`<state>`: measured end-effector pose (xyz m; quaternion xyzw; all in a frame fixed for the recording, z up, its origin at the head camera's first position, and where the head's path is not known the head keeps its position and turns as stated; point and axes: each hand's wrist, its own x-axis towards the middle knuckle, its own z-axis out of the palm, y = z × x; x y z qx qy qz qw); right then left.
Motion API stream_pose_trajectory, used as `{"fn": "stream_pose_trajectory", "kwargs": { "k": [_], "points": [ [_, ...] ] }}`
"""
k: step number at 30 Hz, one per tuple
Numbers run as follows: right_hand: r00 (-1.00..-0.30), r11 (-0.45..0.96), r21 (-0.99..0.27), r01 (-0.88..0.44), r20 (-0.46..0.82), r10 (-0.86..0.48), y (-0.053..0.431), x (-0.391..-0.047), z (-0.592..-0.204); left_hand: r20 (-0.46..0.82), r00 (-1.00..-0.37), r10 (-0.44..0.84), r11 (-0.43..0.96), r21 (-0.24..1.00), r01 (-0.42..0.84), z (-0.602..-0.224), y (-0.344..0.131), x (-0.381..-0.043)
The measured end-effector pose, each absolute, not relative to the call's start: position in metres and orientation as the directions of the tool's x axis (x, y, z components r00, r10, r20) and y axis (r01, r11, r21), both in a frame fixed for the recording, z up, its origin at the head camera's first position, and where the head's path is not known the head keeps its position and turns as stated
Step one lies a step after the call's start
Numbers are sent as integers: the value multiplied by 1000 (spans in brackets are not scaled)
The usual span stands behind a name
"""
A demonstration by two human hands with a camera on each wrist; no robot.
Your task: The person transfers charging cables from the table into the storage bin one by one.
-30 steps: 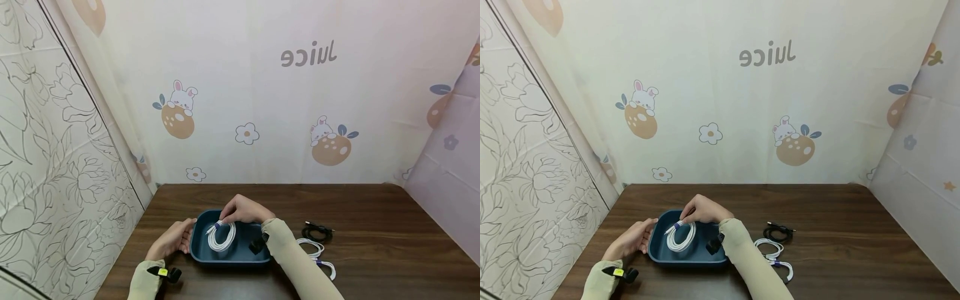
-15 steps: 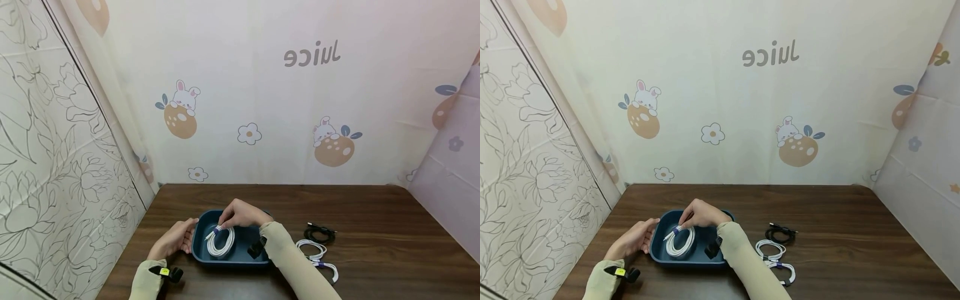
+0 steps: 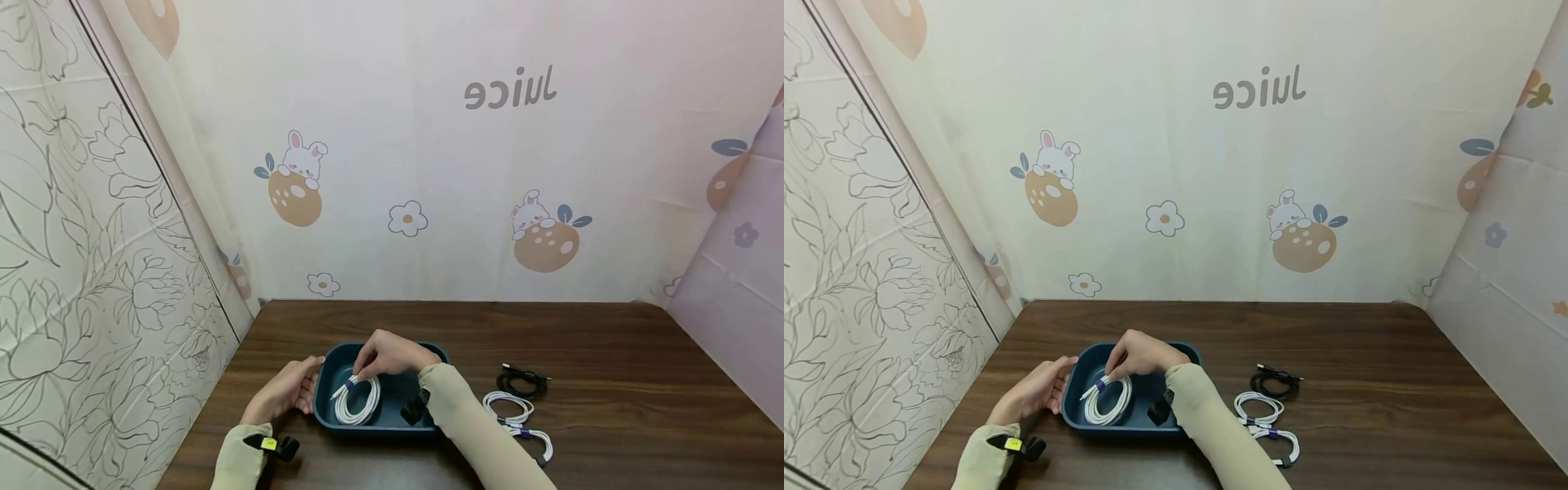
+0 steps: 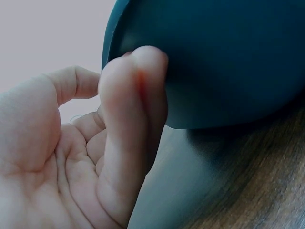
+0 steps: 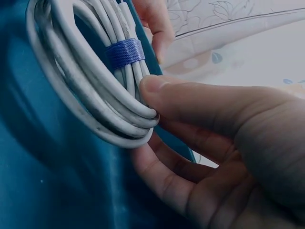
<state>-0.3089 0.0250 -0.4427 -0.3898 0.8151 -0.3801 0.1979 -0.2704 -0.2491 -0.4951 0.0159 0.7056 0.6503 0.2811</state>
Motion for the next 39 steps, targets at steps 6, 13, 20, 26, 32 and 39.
{"fn": "stream_pose_trajectory", "kwargs": {
  "k": [6,13,20,26,32,39],
  "points": [
    [-606,416,-766,-490,-44,-794,21,-308,-444,-375,-839,394,146,927,-346,-496,-249,-271],
    [-600,438,-751,-494,-70,-797,17,-308,-446,-375,-842,389,149,927,-344,-496,-250,-271],
    [-604,472,-727,-499,-99,-791,14,-308,-450,-376,-845,382,165,927,-338,-495,-249,-271],
    [-602,472,-729,-496,-104,-792,13,-307,-450,-374,-846,379,165,927,-336,-495,-249,-270],
    [-599,465,-740,-485,-106,-793,11,-307,-452,-378,-845,378,163,926,-342,-495,-249,-270],
    [-603,479,-737,-476,-123,-788,12,-308,-454,-374,-847,377,167,927,-335,-495,-250,-271]
  ]
}}
